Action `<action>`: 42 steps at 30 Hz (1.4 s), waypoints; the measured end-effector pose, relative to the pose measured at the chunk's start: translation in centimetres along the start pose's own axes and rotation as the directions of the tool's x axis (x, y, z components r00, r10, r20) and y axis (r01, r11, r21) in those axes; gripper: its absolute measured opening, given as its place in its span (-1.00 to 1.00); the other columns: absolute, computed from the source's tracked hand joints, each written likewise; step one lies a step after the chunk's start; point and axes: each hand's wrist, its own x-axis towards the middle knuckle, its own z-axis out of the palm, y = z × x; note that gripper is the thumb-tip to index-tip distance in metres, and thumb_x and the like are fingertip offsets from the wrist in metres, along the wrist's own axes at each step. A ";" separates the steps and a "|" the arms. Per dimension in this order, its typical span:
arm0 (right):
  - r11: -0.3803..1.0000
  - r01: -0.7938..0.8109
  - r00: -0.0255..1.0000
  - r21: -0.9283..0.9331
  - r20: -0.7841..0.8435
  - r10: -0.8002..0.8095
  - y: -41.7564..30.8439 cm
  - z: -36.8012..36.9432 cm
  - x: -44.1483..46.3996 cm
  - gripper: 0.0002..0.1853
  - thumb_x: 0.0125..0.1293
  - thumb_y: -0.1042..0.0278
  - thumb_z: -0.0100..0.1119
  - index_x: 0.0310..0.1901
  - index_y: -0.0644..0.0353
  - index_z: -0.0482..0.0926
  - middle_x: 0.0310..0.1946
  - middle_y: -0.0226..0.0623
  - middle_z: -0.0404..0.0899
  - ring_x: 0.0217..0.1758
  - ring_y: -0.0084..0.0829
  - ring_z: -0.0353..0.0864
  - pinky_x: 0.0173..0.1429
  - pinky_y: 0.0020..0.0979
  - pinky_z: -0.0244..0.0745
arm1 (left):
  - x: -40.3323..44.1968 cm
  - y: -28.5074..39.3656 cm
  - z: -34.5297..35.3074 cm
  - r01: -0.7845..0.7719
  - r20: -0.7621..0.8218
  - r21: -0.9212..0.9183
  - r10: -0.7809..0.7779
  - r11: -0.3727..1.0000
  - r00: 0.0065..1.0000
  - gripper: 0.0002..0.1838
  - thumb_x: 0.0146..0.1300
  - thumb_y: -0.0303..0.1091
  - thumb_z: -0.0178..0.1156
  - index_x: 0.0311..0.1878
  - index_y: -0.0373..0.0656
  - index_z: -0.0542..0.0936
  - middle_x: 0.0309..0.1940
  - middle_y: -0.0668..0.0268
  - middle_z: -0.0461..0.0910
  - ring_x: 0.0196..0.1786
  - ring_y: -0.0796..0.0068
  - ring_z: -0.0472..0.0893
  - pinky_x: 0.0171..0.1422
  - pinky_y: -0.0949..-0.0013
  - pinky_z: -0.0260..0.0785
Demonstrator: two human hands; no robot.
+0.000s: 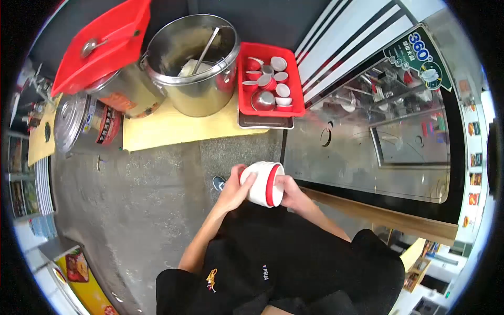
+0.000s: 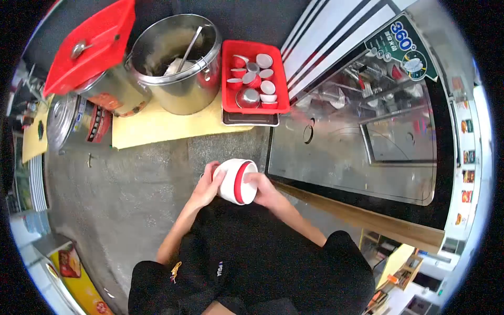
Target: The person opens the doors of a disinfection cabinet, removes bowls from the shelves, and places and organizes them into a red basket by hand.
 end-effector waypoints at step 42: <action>0.915 -0.395 0.895 0.077 -0.192 0.402 -33.9 -14.0 48.4 -0.31 0.24 0.33 -0.06 0.42 0.26 0.08 0.46 -0.05 0.12 0.52 0.04 0.07 0.36 0.54 -0.14 | 34.7 -9.1 -5.3 0.661 -0.258 0.321 -0.609 0.678 0.750 -0.17 0.28 0.23 0.12 0.37 -0.25 0.23 0.12 -0.16 0.49 0.12 -0.04 0.55 0.23 0.10 0.33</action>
